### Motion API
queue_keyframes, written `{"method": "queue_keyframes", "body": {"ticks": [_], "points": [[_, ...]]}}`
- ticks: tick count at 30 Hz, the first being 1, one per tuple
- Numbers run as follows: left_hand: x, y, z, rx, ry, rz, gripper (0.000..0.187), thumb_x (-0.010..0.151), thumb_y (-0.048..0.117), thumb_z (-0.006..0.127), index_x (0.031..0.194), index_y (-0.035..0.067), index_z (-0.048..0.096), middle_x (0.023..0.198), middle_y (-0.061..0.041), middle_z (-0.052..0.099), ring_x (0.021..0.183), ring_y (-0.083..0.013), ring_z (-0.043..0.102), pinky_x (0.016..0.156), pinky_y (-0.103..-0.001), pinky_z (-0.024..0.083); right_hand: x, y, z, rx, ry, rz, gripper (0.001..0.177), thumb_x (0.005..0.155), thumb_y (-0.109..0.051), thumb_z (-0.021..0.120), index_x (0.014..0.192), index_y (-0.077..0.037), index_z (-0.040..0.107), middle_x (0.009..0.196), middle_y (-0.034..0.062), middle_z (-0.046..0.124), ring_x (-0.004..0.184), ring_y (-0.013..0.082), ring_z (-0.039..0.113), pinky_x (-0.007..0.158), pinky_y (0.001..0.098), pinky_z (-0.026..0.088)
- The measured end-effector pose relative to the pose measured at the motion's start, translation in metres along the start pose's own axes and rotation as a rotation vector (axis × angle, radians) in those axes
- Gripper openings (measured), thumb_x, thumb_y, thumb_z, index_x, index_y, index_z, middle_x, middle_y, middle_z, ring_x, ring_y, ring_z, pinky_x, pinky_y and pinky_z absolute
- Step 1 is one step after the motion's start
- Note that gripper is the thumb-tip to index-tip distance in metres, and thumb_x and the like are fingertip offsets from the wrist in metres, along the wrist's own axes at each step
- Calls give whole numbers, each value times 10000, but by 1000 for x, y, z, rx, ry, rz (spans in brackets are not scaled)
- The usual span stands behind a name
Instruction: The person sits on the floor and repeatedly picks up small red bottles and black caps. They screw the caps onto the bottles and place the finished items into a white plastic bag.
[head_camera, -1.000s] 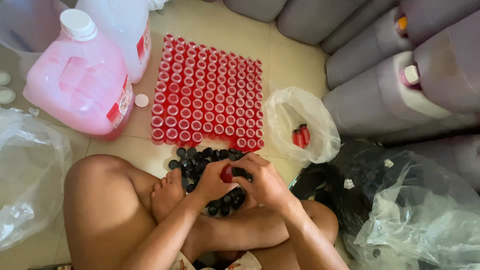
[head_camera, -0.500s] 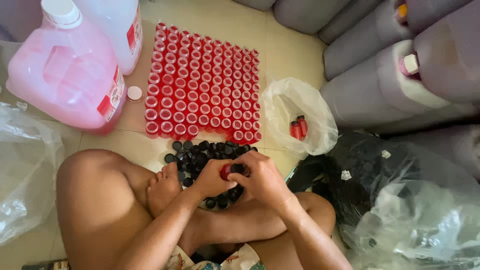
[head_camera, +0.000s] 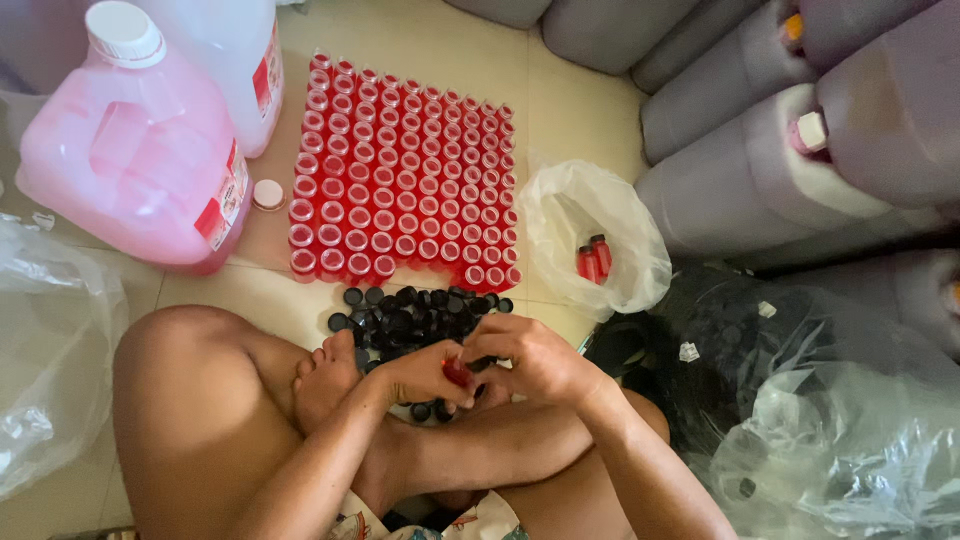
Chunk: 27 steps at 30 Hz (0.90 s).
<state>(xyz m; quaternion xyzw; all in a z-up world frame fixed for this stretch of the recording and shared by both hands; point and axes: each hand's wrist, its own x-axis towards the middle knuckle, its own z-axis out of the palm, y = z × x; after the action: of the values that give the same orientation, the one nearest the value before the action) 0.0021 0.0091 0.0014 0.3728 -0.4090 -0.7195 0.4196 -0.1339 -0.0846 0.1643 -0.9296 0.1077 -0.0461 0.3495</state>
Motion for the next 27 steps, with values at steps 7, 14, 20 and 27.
{"method": "queue_keyframes", "body": {"ticks": [7, 14, 20, 27], "points": [[17, -35, -13, -3, 224, 97, 168, 732, 35, 835, 713, 70, 672, 607, -48, 656, 550, -168, 658, 516, -289, 561, 3, 10, 34, -174, 178, 429, 372, 797, -359, 857, 935, -39, 725, 754, 142, 693, 703, 350, 728, 619, 430, 598], [13, -16, -7, 147, 431, 255, 394, 633, 164, 929, 950, 67, 717, 793, -139, 710, 832, -264, 672, 855, -415, 515, 7, 14, 32, -231, 242, 423, 330, 824, -422, 831, 900, -119, 727, 730, 89, 663, 709, 315, 727, 659, 411, 597], [12, -6, -6, 167, 535, 217, 225, 677, 114, 849, 879, 131, 751, 652, -30, 660, 676, -142, 630, 681, -303, 534, 7, 16, 36, -364, 343, 376, 328, 811, -402, 839, 889, -106, 721, 718, 105, 689, 712, 319, 737, 662, 409, 601], [5, -9, -6, -41, 12, 116, 233, 700, 73, 898, 679, 96, 668, 574, -13, 637, 514, -143, 612, 539, -286, 504, 19, 23, 2, -469, 172, -268, 429, 943, -556, 619, 769, -165, 587, 645, 17, 502, 605, 258, 615, 546, 382, 525]]}}
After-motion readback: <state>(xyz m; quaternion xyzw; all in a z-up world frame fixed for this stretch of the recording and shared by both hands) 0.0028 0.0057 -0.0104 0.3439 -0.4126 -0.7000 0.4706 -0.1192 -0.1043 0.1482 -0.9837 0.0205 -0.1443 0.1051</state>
